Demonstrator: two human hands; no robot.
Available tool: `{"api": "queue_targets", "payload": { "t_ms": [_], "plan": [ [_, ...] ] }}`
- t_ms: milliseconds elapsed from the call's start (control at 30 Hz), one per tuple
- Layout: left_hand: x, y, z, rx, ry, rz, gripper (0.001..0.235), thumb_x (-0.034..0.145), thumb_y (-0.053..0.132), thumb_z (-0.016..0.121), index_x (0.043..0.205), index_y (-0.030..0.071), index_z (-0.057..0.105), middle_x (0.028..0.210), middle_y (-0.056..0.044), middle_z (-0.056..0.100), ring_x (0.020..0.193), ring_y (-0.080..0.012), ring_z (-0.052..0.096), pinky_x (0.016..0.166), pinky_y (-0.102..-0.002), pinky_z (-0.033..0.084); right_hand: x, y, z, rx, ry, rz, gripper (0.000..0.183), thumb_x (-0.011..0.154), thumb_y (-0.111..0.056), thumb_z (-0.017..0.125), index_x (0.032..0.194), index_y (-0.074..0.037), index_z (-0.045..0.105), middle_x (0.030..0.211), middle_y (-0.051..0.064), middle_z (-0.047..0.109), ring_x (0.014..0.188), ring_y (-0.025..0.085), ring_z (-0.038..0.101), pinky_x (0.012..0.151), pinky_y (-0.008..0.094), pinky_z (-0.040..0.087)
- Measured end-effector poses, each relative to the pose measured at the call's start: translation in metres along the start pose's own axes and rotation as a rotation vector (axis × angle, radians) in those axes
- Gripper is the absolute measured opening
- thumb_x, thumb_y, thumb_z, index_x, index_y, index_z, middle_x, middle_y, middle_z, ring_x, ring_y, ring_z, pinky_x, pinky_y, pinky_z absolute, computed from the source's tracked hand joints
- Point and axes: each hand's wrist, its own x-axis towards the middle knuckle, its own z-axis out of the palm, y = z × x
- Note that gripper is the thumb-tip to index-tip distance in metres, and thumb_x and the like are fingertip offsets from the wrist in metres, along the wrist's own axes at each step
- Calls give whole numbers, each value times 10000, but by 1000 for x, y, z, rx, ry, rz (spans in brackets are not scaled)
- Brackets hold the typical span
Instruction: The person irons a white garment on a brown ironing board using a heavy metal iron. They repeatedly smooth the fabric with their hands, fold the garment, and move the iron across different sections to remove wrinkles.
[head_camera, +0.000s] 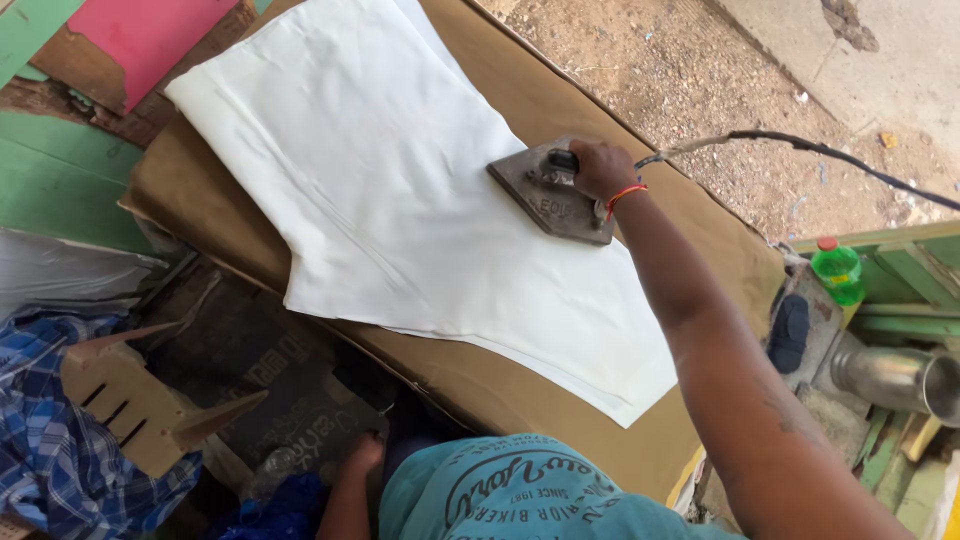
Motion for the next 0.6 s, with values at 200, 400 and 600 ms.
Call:
{"api": "queue_targets", "payload": {
  "t_ms": [200,400,600],
  "plan": [
    [20,7,-11,180,-84,94,483,944,334,526,1328,77,669,1426,-221,620,1320,-387,609,1105,-448,503,-131,-17,9,159,-55,-120,167,785,-277,750,915,-182,705,862,110,735,845,354,713,733,480,556],
    [50,76,-35,464,-265,54,528,1018,366,450,1492,149,530,1618,-134,401,1467,-321,445,1200,-431,374,-309,-59,23,84,137,-223,100,701,-132,690,754,-161,610,716,42,628,735,285,660,731,438,508],
    [47,110,-4,512,-403,285,528,1019,370,475,1504,167,518,1622,-108,380,1494,-282,392,1216,-380,339,-396,-69,33,-30,142,-111,141,683,-122,692,793,-156,612,719,36,583,724,242,637,708,413,483]
  ]
}}
